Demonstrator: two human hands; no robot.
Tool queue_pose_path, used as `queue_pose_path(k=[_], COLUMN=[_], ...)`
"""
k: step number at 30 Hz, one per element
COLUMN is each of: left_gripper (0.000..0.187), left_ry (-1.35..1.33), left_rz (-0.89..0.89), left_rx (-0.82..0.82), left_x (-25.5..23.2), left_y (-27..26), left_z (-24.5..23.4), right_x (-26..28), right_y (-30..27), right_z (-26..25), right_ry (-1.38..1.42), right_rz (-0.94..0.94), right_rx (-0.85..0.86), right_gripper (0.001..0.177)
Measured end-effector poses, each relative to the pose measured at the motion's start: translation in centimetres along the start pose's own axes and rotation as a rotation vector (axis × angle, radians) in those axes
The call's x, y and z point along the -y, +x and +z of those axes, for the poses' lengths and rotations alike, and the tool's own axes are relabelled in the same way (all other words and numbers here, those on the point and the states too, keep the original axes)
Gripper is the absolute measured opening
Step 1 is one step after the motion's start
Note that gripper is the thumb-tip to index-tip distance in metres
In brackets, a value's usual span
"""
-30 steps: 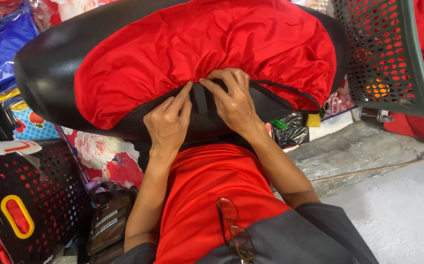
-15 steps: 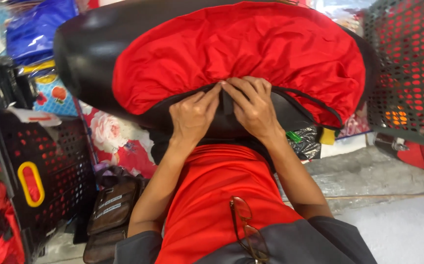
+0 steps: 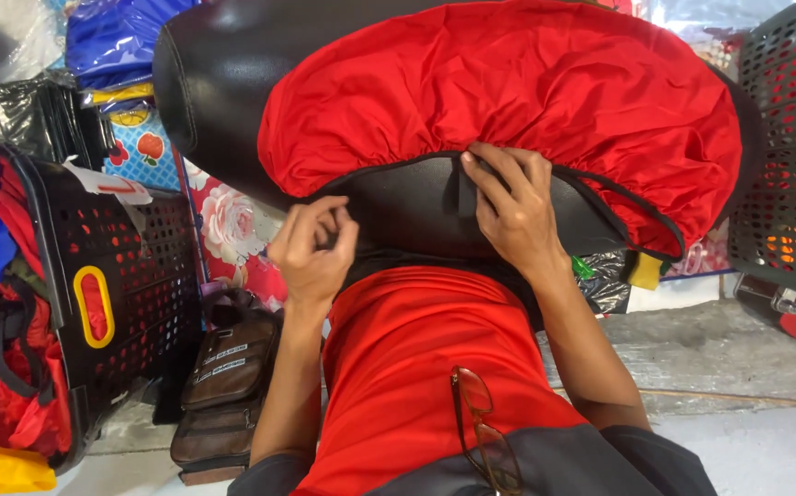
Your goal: The person folds a red fabric garment by bringing the edges together and smoothing the surface by hand over a black support.
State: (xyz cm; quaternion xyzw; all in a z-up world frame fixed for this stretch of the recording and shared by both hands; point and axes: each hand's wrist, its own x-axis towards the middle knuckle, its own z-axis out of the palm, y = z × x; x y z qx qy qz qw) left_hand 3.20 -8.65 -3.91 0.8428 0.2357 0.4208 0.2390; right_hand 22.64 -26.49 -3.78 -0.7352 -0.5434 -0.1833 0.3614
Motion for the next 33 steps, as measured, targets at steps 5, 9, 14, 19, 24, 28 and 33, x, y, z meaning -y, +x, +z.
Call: queue_pose_path(k=[5, 9, 14, 19, 24, 28, 33], left_gripper=[0.02, 0.014, 0.01, 0.004, 0.0, 0.009, 0.009], left_ry=[0.045, 0.061, 0.086, 0.15, 0.262, 0.332, 0.185], left_rz=[0.128, 0.163, 0.105, 0.058, 0.085, 0.089, 0.045], left_rx=[-0.057, -0.037, 0.007, 0.083, 0.102, 0.133, 0.16], left_x=[-0.4, -0.4, -0.5, -0.5, -0.4, -0.2, -0.4], left_y=[2.4, 3.0, 3.7, 4.2, 4.0, 3.3, 3.5], left_z=[-0.3, 0.1, -0.2, -0.6, -0.2, 0.4, -0.1], right_x=[0.3, 0.6, 0.5, 0.5, 0.6, 0.6, 0.6], right_y=[0.4, 0.2, 0.4, 0.3, 0.2, 0.3, 0.4], right_z=[-0.3, -0.4, -0.3, -0.3, -0.2, -0.2, -0.4], right_ry=[0.008, -0.011, -0.005, -0.007, -0.006, -0.004, 0.004], right_rz=[0.002, 0.038, 0.044, 0.051, 0.055, 0.059, 0.06], right_rx=[0.019, 0.036, 0.038, 0.037, 0.032, 0.026, 0.031], right_gripper=[0.032, 0.035, 0.036, 0.037, 0.039, 0.04, 0.041])
